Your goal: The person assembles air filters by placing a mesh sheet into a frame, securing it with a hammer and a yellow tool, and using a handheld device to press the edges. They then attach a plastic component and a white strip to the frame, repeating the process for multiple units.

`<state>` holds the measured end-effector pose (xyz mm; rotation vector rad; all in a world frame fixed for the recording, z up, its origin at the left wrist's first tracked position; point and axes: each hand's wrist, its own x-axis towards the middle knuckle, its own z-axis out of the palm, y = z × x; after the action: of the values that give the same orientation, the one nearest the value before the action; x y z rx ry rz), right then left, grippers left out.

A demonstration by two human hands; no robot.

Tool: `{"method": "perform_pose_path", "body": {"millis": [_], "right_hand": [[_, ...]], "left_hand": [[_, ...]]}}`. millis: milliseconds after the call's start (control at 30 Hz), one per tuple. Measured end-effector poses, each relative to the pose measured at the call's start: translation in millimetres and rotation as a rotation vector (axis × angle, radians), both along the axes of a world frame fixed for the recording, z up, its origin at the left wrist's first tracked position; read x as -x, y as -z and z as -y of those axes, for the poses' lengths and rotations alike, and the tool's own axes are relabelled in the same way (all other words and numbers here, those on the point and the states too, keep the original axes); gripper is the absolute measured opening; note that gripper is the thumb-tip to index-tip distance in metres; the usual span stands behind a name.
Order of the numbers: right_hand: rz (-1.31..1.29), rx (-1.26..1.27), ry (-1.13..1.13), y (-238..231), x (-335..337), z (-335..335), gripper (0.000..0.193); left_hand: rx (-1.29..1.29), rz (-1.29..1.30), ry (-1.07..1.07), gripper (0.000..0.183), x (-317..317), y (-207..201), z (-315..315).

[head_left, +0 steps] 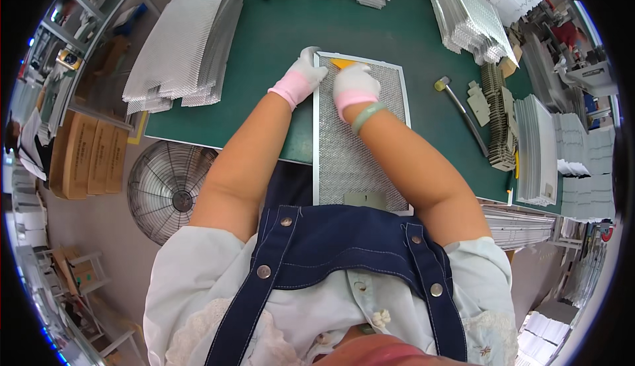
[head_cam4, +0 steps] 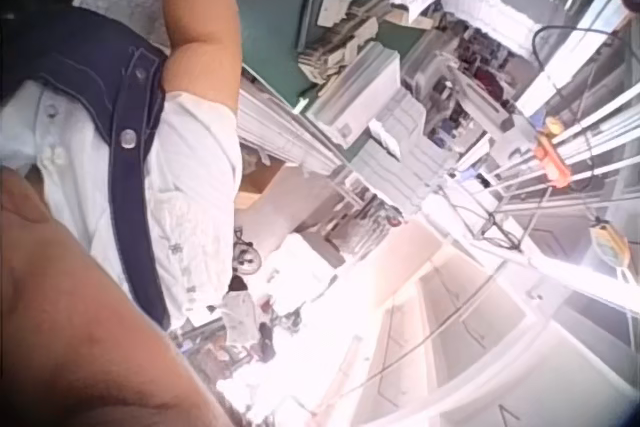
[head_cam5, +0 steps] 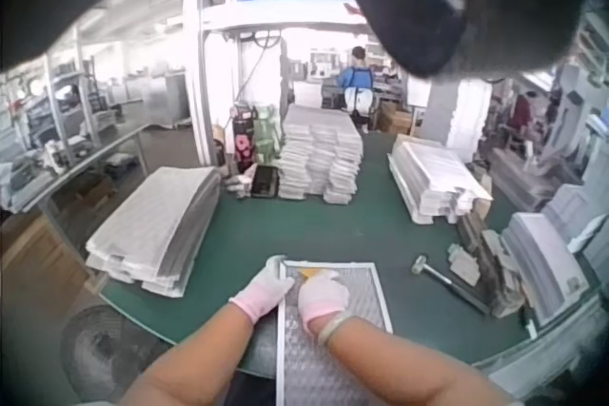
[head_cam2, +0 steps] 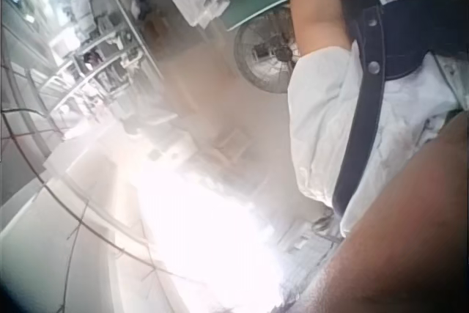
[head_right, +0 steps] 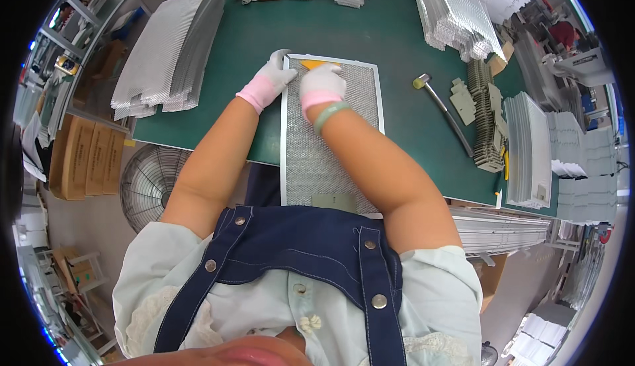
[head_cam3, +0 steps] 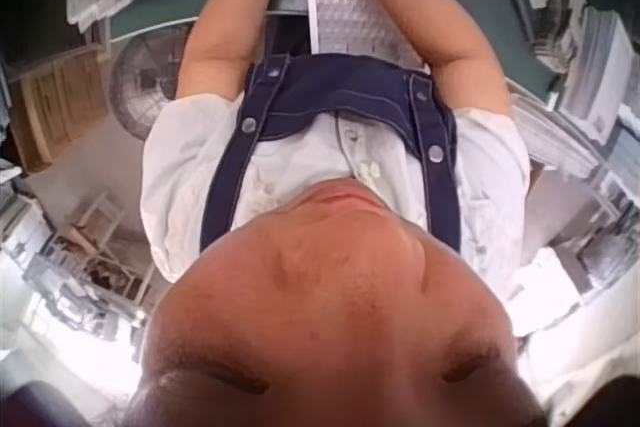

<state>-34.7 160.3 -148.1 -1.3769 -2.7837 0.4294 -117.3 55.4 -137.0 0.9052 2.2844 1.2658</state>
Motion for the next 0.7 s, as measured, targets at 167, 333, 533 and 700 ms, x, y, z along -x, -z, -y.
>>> {"method": "perform_pose_path", "body": {"millis": [167, 333, 533, 700], "right_hand": [[-0.113, 0.295, 0.270, -57, 7, 39, 0.042], [0.220, -0.161, -0.367, -72, -94, 19, 0.036], [0.070, -0.426, -0.044, -41, -226, -61, 0.038], [-0.201, -0.574, -0.141, -8, -261, -130, 0.037]], "left_hand": [[-0.036, -0.010, 0.024, 0.069, 12, 15, 6], [-0.204, 0.098, 0.048, 0.066, 9, 21, 10], [-0.382, -0.050, -0.213, 0.050, -21, 6, 10], [-0.769, -0.088, -0.056, 0.039, -36, -97, 28]]}}
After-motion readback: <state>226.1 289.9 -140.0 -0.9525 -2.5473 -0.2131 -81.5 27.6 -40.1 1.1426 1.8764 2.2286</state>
